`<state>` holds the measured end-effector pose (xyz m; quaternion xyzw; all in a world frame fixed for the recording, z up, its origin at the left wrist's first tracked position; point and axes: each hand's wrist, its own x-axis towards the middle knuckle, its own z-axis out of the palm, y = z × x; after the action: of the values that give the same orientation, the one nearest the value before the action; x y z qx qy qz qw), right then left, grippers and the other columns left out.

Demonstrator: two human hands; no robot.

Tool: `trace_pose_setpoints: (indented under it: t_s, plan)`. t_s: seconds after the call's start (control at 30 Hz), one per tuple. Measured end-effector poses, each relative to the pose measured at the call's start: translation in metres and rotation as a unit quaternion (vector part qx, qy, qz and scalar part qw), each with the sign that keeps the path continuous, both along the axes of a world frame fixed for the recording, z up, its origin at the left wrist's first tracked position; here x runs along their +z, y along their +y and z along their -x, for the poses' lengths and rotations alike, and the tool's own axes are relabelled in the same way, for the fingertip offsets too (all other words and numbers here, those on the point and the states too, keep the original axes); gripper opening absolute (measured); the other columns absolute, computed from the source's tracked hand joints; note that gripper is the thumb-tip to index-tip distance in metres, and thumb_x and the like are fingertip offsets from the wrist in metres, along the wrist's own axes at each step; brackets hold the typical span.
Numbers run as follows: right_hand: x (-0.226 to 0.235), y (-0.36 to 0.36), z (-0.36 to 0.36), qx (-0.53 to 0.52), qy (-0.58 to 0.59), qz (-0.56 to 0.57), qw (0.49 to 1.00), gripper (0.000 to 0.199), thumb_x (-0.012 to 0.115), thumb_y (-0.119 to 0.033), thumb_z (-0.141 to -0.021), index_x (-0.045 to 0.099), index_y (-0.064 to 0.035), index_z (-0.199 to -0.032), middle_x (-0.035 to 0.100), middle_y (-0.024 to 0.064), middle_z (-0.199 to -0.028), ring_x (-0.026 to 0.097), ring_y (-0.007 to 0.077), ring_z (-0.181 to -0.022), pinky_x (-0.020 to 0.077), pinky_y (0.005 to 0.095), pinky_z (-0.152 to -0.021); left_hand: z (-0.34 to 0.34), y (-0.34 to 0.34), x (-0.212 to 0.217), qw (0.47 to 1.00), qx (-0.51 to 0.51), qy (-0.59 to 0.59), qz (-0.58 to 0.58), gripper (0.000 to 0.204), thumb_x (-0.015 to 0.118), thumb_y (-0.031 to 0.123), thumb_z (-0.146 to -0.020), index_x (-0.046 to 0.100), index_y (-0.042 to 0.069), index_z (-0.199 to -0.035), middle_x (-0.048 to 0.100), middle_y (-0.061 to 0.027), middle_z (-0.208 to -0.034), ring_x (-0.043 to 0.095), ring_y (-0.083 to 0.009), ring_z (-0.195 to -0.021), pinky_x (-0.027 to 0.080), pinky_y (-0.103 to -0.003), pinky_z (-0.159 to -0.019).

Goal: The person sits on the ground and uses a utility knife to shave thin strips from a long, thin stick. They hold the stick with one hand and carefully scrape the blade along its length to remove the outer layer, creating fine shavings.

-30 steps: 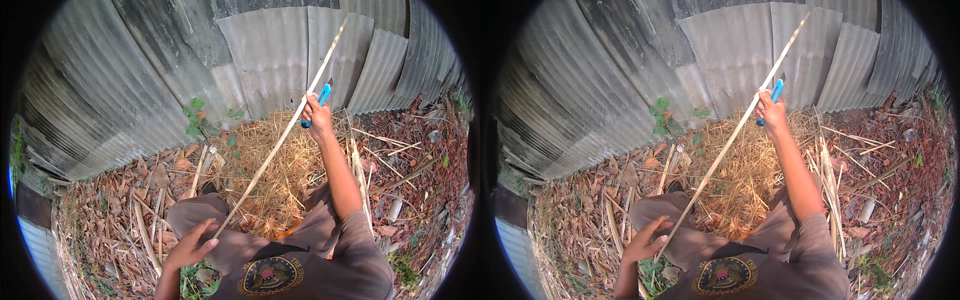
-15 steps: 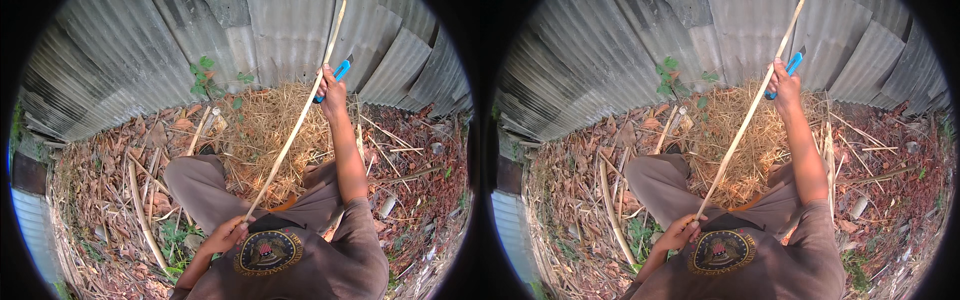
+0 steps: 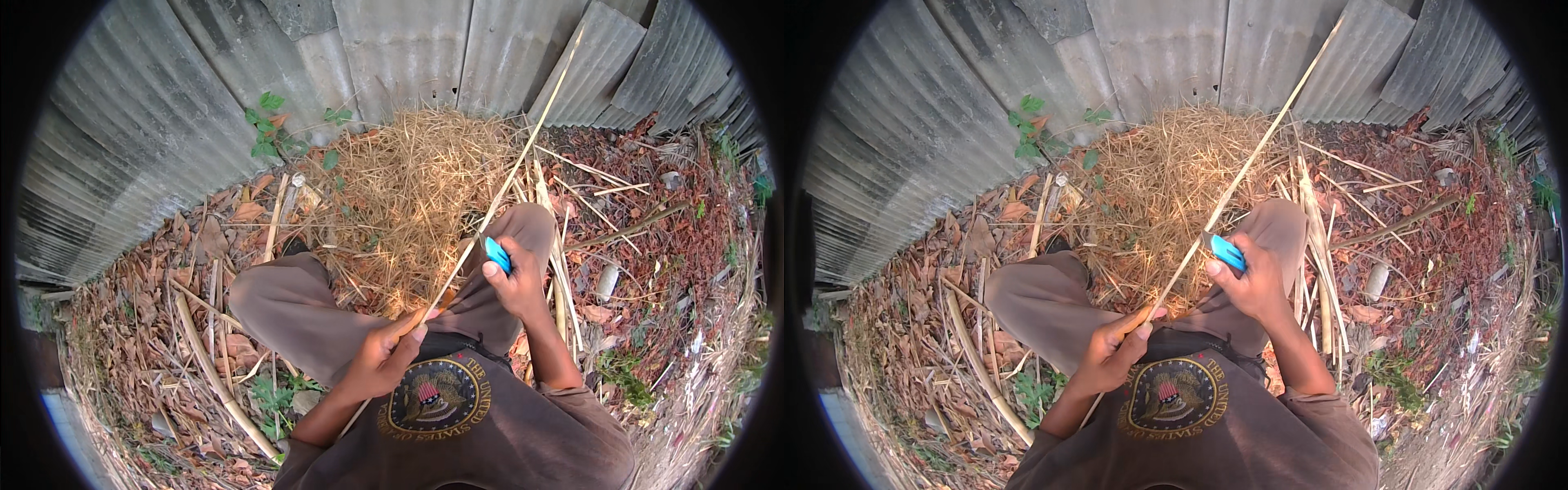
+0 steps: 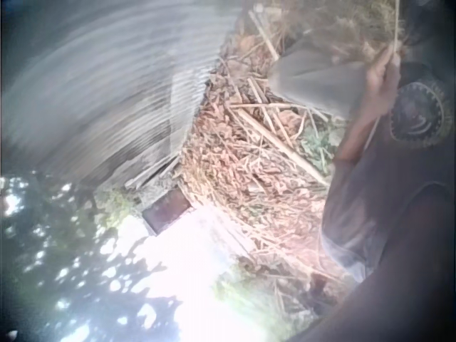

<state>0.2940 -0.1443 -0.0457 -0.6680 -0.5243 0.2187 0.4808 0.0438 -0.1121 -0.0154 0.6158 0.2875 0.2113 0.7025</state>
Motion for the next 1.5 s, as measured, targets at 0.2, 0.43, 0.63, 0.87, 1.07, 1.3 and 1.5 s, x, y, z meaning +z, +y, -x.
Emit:
trace_pose_setpoints:
  t_s: [0.2,0.43,0.63,0.87,1.07,1.3,1.5]
  plan:
    - [0.006,-0.015,0.045,0.047,-0.239,0.079,0.967,0.061,0.063,-0.064,-0.076,0.056,-0.0044,-0.067,0.053,0.0126,-0.052,0.058,0.0339,-0.05,0.0435,0.0432,-0.049,0.009,-0.015,-0.011,0.991,0.064,0.015,0.115,0.034,0.047,0.018,-0.1,0.053,0.0,-0.129,0.04,0.0084,-0.065,0.035,0.0007,-0.057,0.029,-0.018,-0.051]
    - [-0.012,0.015,0.06,0.096,-0.293,0.107,0.945,0.068,0.059,-0.07,-0.074,0.058,-0.0035,-0.058,0.052,0.0145,-0.047,0.057,0.0336,-0.045,0.0444,0.0432,-0.046,0.034,-0.039,-0.022,0.977,0.164,0.044,0.132,0.033,0.047,0.017,-0.1,0.053,-0.001,-0.128,0.038,0.0084,-0.064,0.034,-0.0001,-0.055,0.027,-0.019,-0.05]
    - [-0.021,0.014,0.078,0.158,-0.357,0.059,0.919,0.075,0.052,-0.078,-0.072,0.061,-0.0053,-0.058,0.049,0.0113,-0.041,0.055,0.0274,-0.038,0.0427,0.0386,-0.038,0.047,-0.047,-0.024,0.972,0.187,0.075,0.125,0.034,0.046,0.02,-0.1,0.053,-0.003,-0.125,0.037,0.0075,-0.058,0.03,-0.001,-0.05,0.027,-0.019,-0.047]
    - [-0.042,0.048,0.05,0.139,-0.375,-0.088,0.912,0.069,0.062,-0.076,-0.065,0.053,-0.0083,-0.05,0.048,0.0066,-0.042,0.052,0.0257,-0.037,0.0402,0.037,-0.039,0.047,-0.05,-0.026,0.976,0.178,0.084,0.087,0.032,0.046,0.018,-0.1,0.053,-0.003,-0.124,0.037,0.0077,-0.059,0.031,-0.0011,-0.051,0.027,-0.019,-0.047]
    - [-0.035,0.074,0.033,0.16,-0.433,-0.093,0.882,0.075,0.052,-0.083,-0.065,0.057,-0.0099,-0.052,0.046,0.0066,-0.039,0.05,0.0246,-0.035,0.0408,0.0358,-0.039,0.046,-0.046,-0.022,0.978,0.164,0.103,0.074,0.032,0.045,0.016,-0.1,0.052,-0.002,-0.125,0.036,0.0082,-0.059,0.031,-0.0008,-0.052,0.027,-0.019,-0.047]
    - [-0.046,0.099,0.025,0.198,-0.473,-0.095,0.853,0.069,0.058,-0.08,-0.062,0.052,-0.0116,-0.053,0.049,0.0045,-0.047,0.053,0.0232,-0.043,0.0405,0.0346,-0.05,0.049,-0.044,-0.029,0.977,0.174,0.12,-0.034,0.029,0.043,0.013,-0.1,0.055,0.0,-0.124,0.037,0.0084,-0.061,0.033,0.0,-0.054,0.026,-0.018,-0.048]
    - [-0.042,0.083,0.041,0.182,-0.376,0.063,0.907,0.076,0.045,-0.082,-0.072,0.052,-0.01,-0.051,0.049,0.0077,-0.044,0.053,0.0241,-0.042,0.0403,0.036,-0.046,0.051,-0.04,-0.027,0.977,0.171,0.129,-0.02,0.029,0.044,0.013,-0.1,0.055,0.0,-0.123,0.035,0.0081,-0.063,0.033,-0.0015,-0.057,0.028,-0.02,-0.051]
